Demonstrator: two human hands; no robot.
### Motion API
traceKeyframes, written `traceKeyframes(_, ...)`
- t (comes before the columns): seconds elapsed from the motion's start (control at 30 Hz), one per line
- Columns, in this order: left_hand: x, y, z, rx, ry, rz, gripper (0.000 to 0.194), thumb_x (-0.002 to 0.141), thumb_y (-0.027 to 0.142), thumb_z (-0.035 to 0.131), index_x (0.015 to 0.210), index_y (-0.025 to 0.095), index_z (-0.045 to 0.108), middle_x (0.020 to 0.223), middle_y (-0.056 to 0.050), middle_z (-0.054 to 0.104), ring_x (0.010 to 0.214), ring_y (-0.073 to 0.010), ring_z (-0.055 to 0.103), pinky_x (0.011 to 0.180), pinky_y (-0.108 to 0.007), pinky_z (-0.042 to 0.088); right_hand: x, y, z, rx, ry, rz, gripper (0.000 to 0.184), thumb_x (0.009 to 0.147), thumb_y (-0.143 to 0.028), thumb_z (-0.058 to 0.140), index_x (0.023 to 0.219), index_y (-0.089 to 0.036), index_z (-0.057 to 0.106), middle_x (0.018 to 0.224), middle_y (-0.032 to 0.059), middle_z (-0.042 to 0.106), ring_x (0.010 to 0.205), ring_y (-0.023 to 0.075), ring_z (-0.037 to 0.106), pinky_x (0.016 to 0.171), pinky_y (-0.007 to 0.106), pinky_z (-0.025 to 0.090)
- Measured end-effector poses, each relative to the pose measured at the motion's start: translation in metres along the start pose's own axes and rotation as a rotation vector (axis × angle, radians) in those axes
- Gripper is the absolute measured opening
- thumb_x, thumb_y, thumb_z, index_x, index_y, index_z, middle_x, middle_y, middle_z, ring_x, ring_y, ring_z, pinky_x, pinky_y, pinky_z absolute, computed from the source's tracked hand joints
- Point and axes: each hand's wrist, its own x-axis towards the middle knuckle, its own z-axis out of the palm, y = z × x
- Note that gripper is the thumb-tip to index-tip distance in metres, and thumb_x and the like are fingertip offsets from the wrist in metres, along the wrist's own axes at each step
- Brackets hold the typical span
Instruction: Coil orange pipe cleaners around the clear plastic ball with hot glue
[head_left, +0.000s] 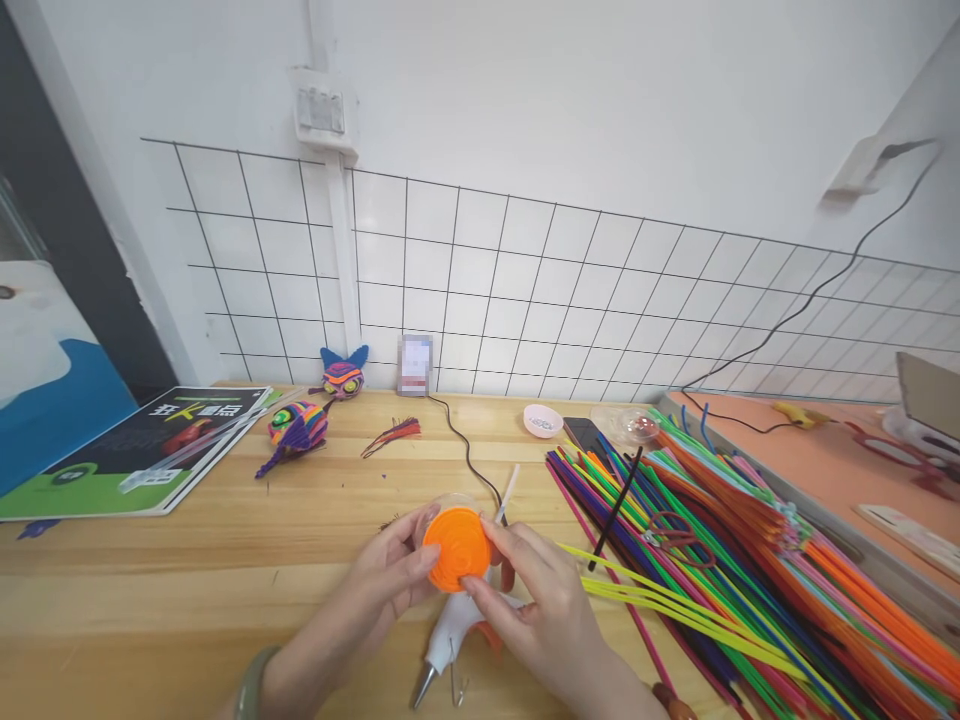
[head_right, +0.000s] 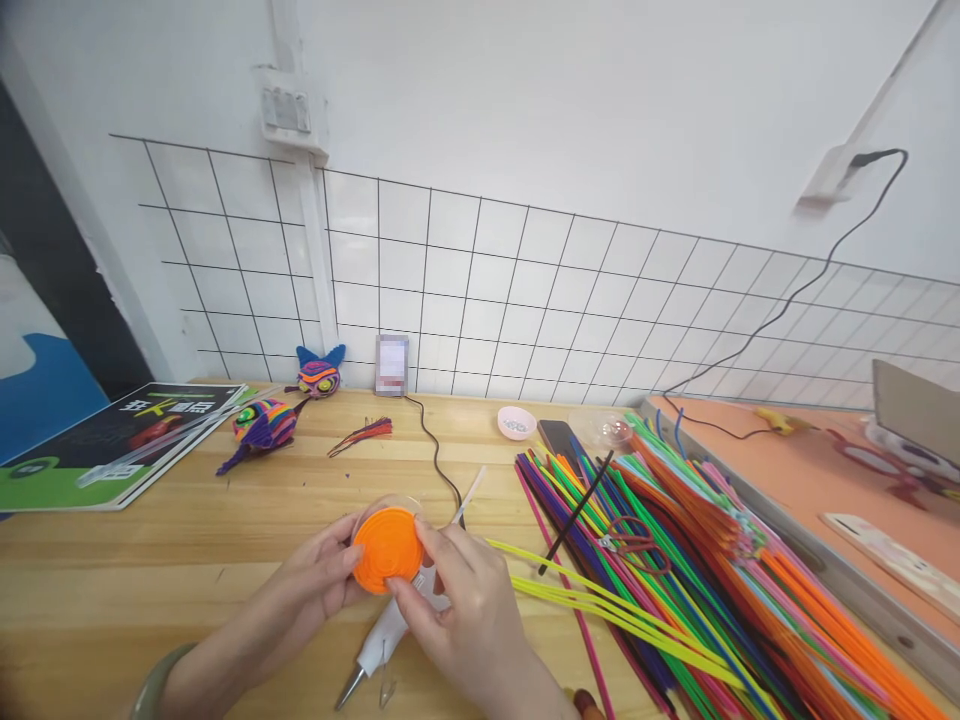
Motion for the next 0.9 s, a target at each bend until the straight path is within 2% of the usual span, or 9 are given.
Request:
traceKeyframes(0.2, -0.001, -0.005, -0.001, -0.007, 0.093, 0.034, 0.032, 0.082, 0.036, 0.064, 0.108, 0.018, 0.066, 0.116, -0.012, 0.061, 0.103, -0.0265, 0.056, 0.082, -0.037, 0.048, -0.003, -0.001, 0.001, -0.101, -0.077, -0.115, 0.033, 0.091, -0.027, 0.057, 0.120, -0.012, 0.053, 0.075, 0.0069, 0.064, 0.062, 0.0198, 0.057, 0.052, 0.032, 0.047)
traceKeyframes(0.43, -0.002, -0.003, 0.000, -0.001, 0.141, 0.017, 0.029, 0.079, 0.042, 0.065, 0.097, 0.018, 0.068, 0.100, -0.009, 0.066, 0.098, -0.0269, 0.056, 0.082, -0.037, 0.046, 0.000, -0.007, 0.002, -0.189, -0.086, -0.215, 0.031, 0.092, -0.027, 0.056, 0.118, -0.010, 0.054, 0.076, 0.0080, 0.067, 0.062, 0.0204, 0.060, 0.051, 0.033, 0.046)
traceKeyframes(0.53, -0.002, -0.002, -0.001, 0.038, 0.205, 0.013, 0.032, 0.075, 0.041, 0.070, 0.098, 0.019, 0.069, 0.104, -0.010, 0.069, 0.107, -0.0296, 0.056, 0.090, -0.038, 0.043, 0.003, -0.010, 0.003, -0.215, -0.093, -0.247, 0.030, 0.093, -0.026, 0.054, 0.119, -0.010, 0.053, 0.074, 0.0068, 0.066, 0.060, 0.0192, 0.058, 0.049, 0.032, 0.043)
traceKeyframes(0.7, -0.002, -0.001, -0.002, 0.056, 0.279, -0.047, 0.050, 0.070, 0.034, 0.076, 0.116, 0.020, 0.061, 0.115, -0.011, 0.067, 0.117, -0.0318, 0.054, 0.097, -0.041, 0.039, 0.004, -0.010, 0.003, -0.191, -0.122, -0.251, 0.027, 0.094, -0.026, 0.052, 0.117, -0.012, 0.055, 0.076, 0.0067, 0.066, 0.061, 0.0195, 0.059, 0.050, 0.032, 0.044)
traceKeyframes(0.9, 0.002, -0.004, -0.003, 0.151, 0.306, -0.030, 0.050, 0.065, 0.033, 0.080, 0.111, 0.019, 0.063, 0.110, -0.010, 0.065, 0.112, -0.0309, 0.056, 0.092, -0.040, 0.043, 0.002, -0.010, 0.003, -0.152, -0.187, -0.190, 0.026, 0.094, -0.025, 0.053, 0.116, -0.014, 0.059, 0.079, 0.0072, 0.064, 0.065, 0.0205, 0.060, 0.055, 0.033, 0.047)
